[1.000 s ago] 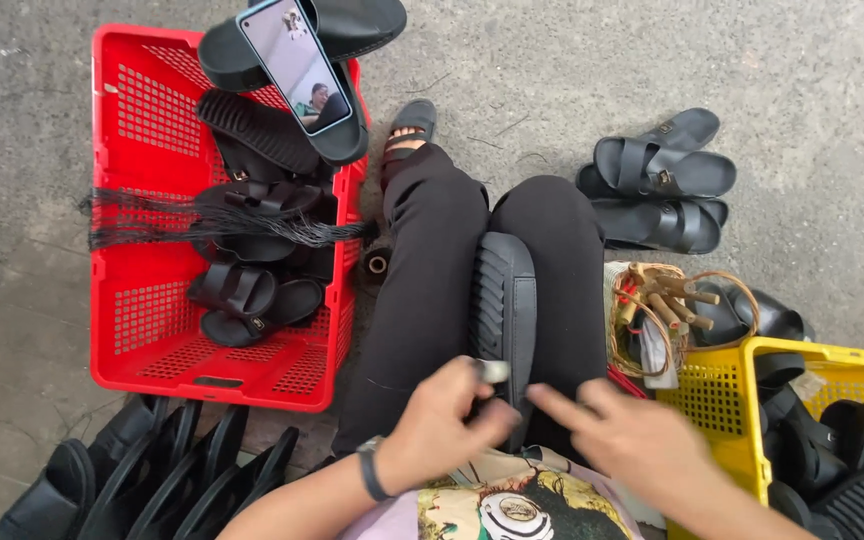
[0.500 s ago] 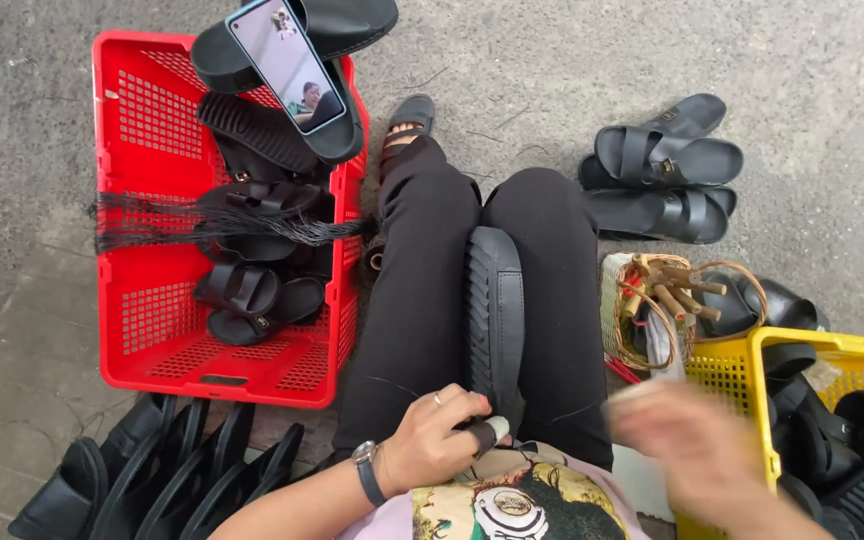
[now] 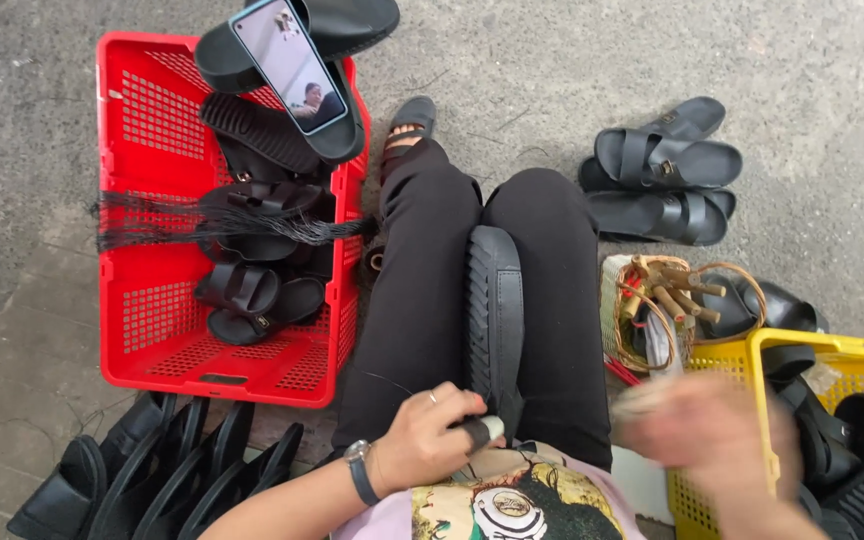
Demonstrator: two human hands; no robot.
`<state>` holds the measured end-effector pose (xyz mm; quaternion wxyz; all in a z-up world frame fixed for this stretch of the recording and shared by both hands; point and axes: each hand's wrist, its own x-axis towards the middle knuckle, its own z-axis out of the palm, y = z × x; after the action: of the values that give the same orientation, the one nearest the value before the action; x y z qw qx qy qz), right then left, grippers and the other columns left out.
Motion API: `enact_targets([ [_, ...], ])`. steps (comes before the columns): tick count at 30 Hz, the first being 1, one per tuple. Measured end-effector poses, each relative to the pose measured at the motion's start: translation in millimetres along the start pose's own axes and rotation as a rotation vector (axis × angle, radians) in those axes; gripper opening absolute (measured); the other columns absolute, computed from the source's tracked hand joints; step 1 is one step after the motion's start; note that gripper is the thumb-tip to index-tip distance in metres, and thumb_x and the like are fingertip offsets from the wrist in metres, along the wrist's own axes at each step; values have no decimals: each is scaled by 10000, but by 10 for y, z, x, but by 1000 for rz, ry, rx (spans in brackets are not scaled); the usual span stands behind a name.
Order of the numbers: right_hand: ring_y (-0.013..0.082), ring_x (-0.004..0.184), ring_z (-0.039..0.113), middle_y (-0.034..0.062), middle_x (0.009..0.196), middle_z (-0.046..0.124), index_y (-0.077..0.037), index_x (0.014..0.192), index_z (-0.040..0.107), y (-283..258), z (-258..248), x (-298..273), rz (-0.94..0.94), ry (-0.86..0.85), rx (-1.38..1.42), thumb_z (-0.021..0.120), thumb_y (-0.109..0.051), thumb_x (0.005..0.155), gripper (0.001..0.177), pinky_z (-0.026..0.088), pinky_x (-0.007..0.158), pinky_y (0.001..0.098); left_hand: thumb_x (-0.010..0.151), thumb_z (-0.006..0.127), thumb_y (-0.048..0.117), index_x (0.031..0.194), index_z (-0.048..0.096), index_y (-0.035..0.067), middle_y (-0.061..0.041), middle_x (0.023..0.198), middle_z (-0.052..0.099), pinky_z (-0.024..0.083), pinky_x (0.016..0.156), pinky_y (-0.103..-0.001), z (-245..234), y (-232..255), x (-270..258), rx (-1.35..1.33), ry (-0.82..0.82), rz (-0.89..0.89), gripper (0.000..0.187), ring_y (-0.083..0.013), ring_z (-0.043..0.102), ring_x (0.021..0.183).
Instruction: Hand-sewing the sole of a black sandal using a needle and thread while sitting on the floor.
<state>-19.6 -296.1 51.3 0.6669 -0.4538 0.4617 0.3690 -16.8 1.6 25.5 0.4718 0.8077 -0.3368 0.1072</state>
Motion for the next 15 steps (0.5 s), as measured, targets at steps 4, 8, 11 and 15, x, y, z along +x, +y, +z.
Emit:
enact_targets([
  [4, 62, 386, 288, 26, 635, 490, -150, 920, 596, -230, -61, -243, -779, -279, 307, 515, -253, 947, 134, 191, 281, 219, 863, 651, 449, 845, 505, 22, -99, 881, 514, 467, 485, -350, 3, -74, -98, 101, -243, -353, 452, -262, 525, 715],
  [8, 63, 572, 533, -81, 634, 537, -388, 1383, 469, 55, 339, 67, -738, -6, -1358, 753, -283, 711, 737, 462, 528, 253, 949, 549, 358, 863, 623, 55, -117, 888, 445, 488, 573, -479, -44, -18, -59, 55, -552, -625, 324, -331, 531, 833],
  [11, 162, 749, 707, 1, 1051, 723, -173, 1228, 566, 124, 467, 187, -1257, -197, -1473, 656, -337, 829, 440, 562, 666, 319, 965, 535, 237, 694, 577, 56, -47, 959, 401, 405, 826, -284, -148, -110, 15, -633, -372, -806, 328, -147, 467, 885],
  [15, 83, 702, 766, -70, 871, 787, -165, 959, 717, 152, 461, 156, -1041, -242, -1308, 581, -179, 808, 204, 588, 621, 270, 1000, 464, 309, 1016, 666, 135, -86, 1289, 450, 341, 1109, -420, -377, -251, 446, -946, -239, -664, 268, -221, 443, 1261],
])
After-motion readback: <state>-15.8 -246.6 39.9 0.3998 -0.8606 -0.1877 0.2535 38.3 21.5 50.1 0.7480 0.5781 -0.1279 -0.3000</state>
